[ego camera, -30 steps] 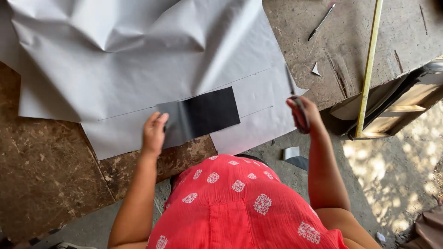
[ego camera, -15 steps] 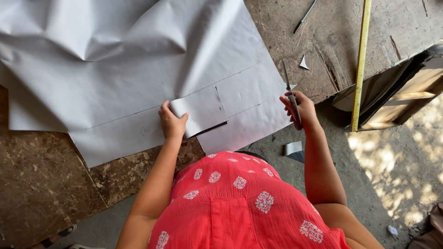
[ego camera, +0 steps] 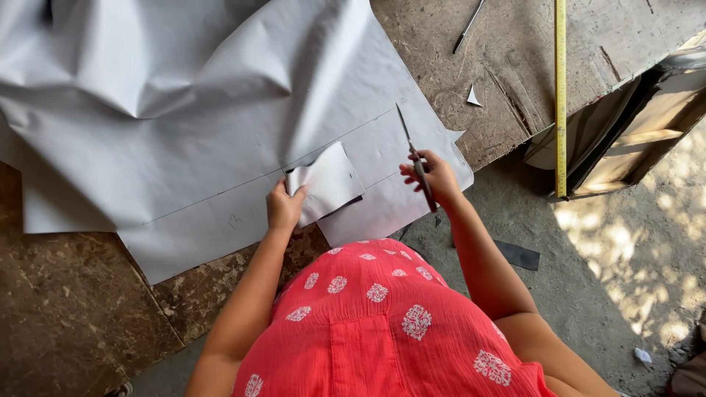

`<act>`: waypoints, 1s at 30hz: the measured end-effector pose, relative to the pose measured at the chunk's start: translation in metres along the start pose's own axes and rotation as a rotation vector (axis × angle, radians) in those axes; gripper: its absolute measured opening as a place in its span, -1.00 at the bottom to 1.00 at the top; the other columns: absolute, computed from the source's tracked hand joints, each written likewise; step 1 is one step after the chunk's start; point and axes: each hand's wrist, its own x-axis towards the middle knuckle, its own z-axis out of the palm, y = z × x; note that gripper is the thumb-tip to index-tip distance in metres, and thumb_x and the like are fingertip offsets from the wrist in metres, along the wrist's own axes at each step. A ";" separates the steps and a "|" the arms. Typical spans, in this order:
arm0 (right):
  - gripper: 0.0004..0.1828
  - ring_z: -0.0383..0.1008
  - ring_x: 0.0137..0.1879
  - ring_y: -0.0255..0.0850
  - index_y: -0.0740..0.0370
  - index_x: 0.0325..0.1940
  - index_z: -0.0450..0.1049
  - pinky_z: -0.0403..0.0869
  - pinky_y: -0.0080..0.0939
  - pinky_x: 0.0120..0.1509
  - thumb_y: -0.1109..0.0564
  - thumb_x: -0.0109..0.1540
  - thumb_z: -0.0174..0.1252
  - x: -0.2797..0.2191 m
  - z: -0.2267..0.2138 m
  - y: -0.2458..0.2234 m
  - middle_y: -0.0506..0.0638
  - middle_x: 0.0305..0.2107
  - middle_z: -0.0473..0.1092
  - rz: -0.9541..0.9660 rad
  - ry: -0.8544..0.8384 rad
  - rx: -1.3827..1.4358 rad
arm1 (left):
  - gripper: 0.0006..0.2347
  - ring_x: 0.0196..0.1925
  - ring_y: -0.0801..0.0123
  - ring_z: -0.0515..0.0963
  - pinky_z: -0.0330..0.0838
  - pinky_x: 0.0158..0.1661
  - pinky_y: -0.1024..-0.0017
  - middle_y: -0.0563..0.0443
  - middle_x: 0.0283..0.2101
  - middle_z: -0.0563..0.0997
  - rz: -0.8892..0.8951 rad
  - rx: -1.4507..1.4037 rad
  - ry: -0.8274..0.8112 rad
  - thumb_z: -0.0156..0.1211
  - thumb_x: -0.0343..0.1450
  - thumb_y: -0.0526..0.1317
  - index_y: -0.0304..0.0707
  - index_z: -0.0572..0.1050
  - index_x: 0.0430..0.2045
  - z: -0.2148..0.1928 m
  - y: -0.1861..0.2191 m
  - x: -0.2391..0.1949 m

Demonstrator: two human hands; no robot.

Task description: Cutting out patterns from grey upholstery material using scissors on a workbench

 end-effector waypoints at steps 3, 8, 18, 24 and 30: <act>-0.44 0.60 -0.22 -0.15 0.27 0.06 0.42 0.61 -0.29 -0.16 0.06 0.12 0.54 0.015 0.022 0.014 0.23 -0.26 0.56 -0.111 -0.014 0.081 | -0.67 -0.02 -0.11 0.66 0.52 -0.14 -0.02 -0.38 -0.20 0.69 0.189 -0.259 -0.031 0.49 0.33 -0.21 -0.40 0.58 -0.11 -0.003 -0.030 0.003; -0.50 0.59 -0.29 -0.20 0.27 0.00 0.42 0.61 -0.31 -0.18 0.24 0.08 0.51 -0.010 0.059 -0.041 0.19 -0.31 0.56 -0.245 -0.059 0.286 | -0.67 -0.18 0.31 0.66 0.52 -0.19 0.25 -0.16 -0.29 0.71 0.245 -0.438 -0.096 0.60 0.27 -0.20 -0.30 0.60 -0.20 -0.050 0.001 -0.026; -0.46 0.53 -0.37 -0.32 0.33 -0.04 0.45 0.50 -0.43 -0.19 0.41 -0.03 0.52 -0.048 0.082 -0.090 0.10 -0.47 0.51 -0.475 -0.046 0.352 | -0.86 -0.19 0.52 0.61 0.48 -0.11 0.34 0.00 -0.30 0.72 0.271 -0.672 -0.185 0.45 0.40 -0.23 -0.22 0.62 -0.26 -0.106 0.044 -0.055; -0.45 0.57 -0.31 -0.27 0.32 -0.01 0.45 0.51 -0.40 -0.15 0.41 -0.03 0.50 -0.063 0.097 -0.098 0.11 -0.42 0.52 -0.506 -0.039 0.381 | -0.89 -0.21 0.53 0.59 0.47 -0.10 0.35 -0.01 -0.31 0.71 0.358 -0.644 -0.231 0.38 0.46 -0.22 -0.25 0.63 -0.26 -0.123 0.030 -0.035; -0.42 0.58 -0.25 -0.25 0.30 0.00 0.44 0.51 -0.37 -0.10 0.42 -0.04 0.49 -0.077 0.110 -0.098 0.08 -0.39 0.52 -0.447 -0.040 0.389 | -0.91 -0.27 0.37 0.63 0.52 -0.09 0.29 -0.05 -0.34 0.67 0.161 -0.950 -0.351 0.24 0.45 -0.29 -0.25 0.55 -0.22 -0.144 0.059 -0.042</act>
